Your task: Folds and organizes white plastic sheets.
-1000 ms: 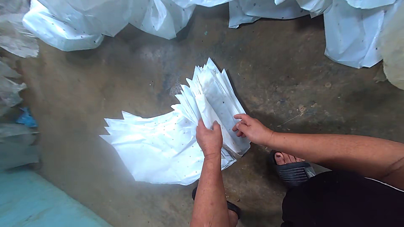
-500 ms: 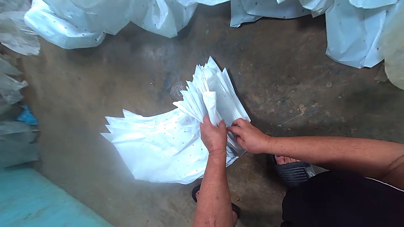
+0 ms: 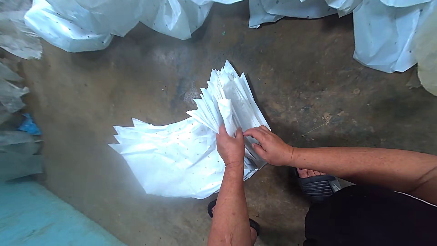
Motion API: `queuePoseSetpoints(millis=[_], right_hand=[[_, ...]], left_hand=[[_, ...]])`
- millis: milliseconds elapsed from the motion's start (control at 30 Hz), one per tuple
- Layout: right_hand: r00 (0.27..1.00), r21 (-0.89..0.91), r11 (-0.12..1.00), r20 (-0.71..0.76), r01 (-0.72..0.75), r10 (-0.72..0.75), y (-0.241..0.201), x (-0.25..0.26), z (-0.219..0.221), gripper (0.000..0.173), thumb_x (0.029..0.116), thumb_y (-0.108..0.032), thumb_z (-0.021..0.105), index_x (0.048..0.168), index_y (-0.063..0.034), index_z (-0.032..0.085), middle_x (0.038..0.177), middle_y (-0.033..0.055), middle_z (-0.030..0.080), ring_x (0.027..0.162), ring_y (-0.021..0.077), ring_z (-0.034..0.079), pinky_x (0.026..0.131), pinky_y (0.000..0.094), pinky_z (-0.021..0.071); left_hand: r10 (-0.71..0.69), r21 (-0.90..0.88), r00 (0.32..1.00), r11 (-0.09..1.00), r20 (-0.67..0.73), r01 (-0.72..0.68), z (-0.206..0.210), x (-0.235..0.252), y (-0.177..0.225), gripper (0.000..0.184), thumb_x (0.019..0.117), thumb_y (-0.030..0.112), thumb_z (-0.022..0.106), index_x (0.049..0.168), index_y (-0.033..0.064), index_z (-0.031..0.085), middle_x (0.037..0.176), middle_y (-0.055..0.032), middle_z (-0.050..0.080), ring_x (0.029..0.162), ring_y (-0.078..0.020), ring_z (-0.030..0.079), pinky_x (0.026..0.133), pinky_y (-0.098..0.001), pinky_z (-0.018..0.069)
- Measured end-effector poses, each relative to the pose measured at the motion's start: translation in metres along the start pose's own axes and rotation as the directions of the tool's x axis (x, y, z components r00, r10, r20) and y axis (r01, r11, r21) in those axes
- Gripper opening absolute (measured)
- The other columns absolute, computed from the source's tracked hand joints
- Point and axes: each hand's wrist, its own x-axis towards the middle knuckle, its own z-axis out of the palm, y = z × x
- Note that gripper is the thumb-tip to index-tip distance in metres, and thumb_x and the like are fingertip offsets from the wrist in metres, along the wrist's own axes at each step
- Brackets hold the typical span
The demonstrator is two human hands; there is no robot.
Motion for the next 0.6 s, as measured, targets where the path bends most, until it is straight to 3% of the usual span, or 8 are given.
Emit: queuePoseSetpoints(millis=[67,133,200,300,400,467,567,600], right_hand=[[0.994,0.073,0.997,0.112,-0.027,0.019,-0.003,0.001,-0.004,0.026,0.0955,0.005,0.052,0.118,0.0081,0.065,0.131,0.0234,0.063,0.123,0.0362,0.057,0.105,0.046,0.0447],[0.977,0.109,0.993,0.213,-0.055,0.03,-0.007,0.002,-0.006,0.022,0.0955,0.008,0.049,0.11,0.0098,0.065,0.133,0.0252,0.06,0.127,0.0361,0.055,0.107,0.0448,0.043],[0.971,0.125,0.986,0.224,-0.111,0.081,-0.005,0.002,-0.005,0.025,0.0977,0.007,0.047,0.115,0.0101,0.064,0.144,0.026,0.054,0.136,0.0358,0.05,0.112,0.0451,0.0398],[0.964,0.142,0.956,0.118,-0.256,0.24,0.001,0.006,-0.005,0.026,0.1001,0.004,0.047,0.121,0.0081,0.061,0.155,0.0263,0.042,0.144,0.0361,0.043,0.116,0.0481,0.0383],[0.919,0.249,0.884,0.102,-0.395,0.382,-0.006,0.011,-0.009,0.022,0.1014,0.004,0.045,0.118,0.0068,0.059,0.155,0.0255,0.04,0.127,0.0308,0.056,0.102,0.0414,0.0489],[0.86,0.393,0.77,0.138,-0.502,0.491,-0.013,0.014,-0.009,0.025,0.1026,0.003,0.043,0.124,0.0049,0.056,0.149,0.0227,0.044,0.111,0.0272,0.062,0.09,0.041,0.0531],[0.776,0.546,0.585,0.213,-0.599,0.594,-0.016,0.02,-0.01,0.03,0.1076,-0.002,0.04,0.137,0.0,0.044,0.122,0.0167,0.055,0.083,0.0166,0.06,0.071,0.031,0.0499],[0.774,0.555,0.571,0.239,-0.605,0.587,-0.014,0.021,-0.009,0.034,0.1083,-0.004,0.039,0.142,-0.002,0.041,0.121,0.0156,0.058,0.076,0.0127,0.059,0.066,0.0274,0.0485]], left_hand=[[-0.005,-0.049,1.0,0.999,0.003,0.005,0.0,0.0,-0.003,0.057,0.0965,0.038,0.071,0.135,-0.001,0.057,0.117,-0.0267,0.065,0.11,-0.0417,0.064,0.094,-0.0609,0.0485],[-0.025,-0.054,1.0,0.998,0.017,0.026,-0.001,0.001,-0.001,0.063,0.0933,0.041,0.075,0.136,-0.0004,0.056,0.116,-0.0267,0.065,0.108,-0.0414,0.064,0.093,-0.0604,0.0491],[-0.032,-0.019,0.999,0.999,0.022,0.032,-0.001,0.002,0.001,0.055,0.0946,0.032,0.074,0.136,0.0,0.056,0.118,-0.0276,0.065,0.111,-0.0424,0.063,0.094,-0.0607,0.0487],[-0.03,0.029,0.999,0.999,0.029,0.029,-0.002,0.004,0.001,0.046,0.0963,0.021,0.071,0.136,0.0005,0.057,0.12,-0.0283,0.064,0.112,-0.043,0.063,0.094,-0.0612,0.0491],[-0.038,0.031,0.999,0.999,0.033,0.037,-0.002,0.005,0.001,0.047,0.0964,0.02,0.07,0.137,0.0009,0.056,0.121,-0.0282,0.064,0.114,-0.0432,0.063,0.095,-0.0613,0.0486],[-0.041,0.026,0.999,0.999,0.031,0.04,-0.002,0.004,0.001,0.047,0.0962,0.02,0.071,0.137,0.0009,0.056,0.12,-0.028,0.064,0.113,-0.043,0.063,0.094,-0.0611,0.0487],[-0.044,0.019,0.999,0.999,0.029,0.044,-0.002,0.004,0.003,0.05,0.0955,0.025,0.073,0.136,0.0015,0.057,0.119,-0.0273,0.064,0.112,-0.0427,0.063,0.094,-0.0608,0.049],[-0.043,0.017,0.999,0.999,0.028,0.043,-0.002,0.003,0.003,0.051,0.0947,0.028,0.074,0.136,0.0016,0.057,0.118,-0.0267,0.065,0.111,-0.0421,0.064,0.094,-0.0607,0.0491]])
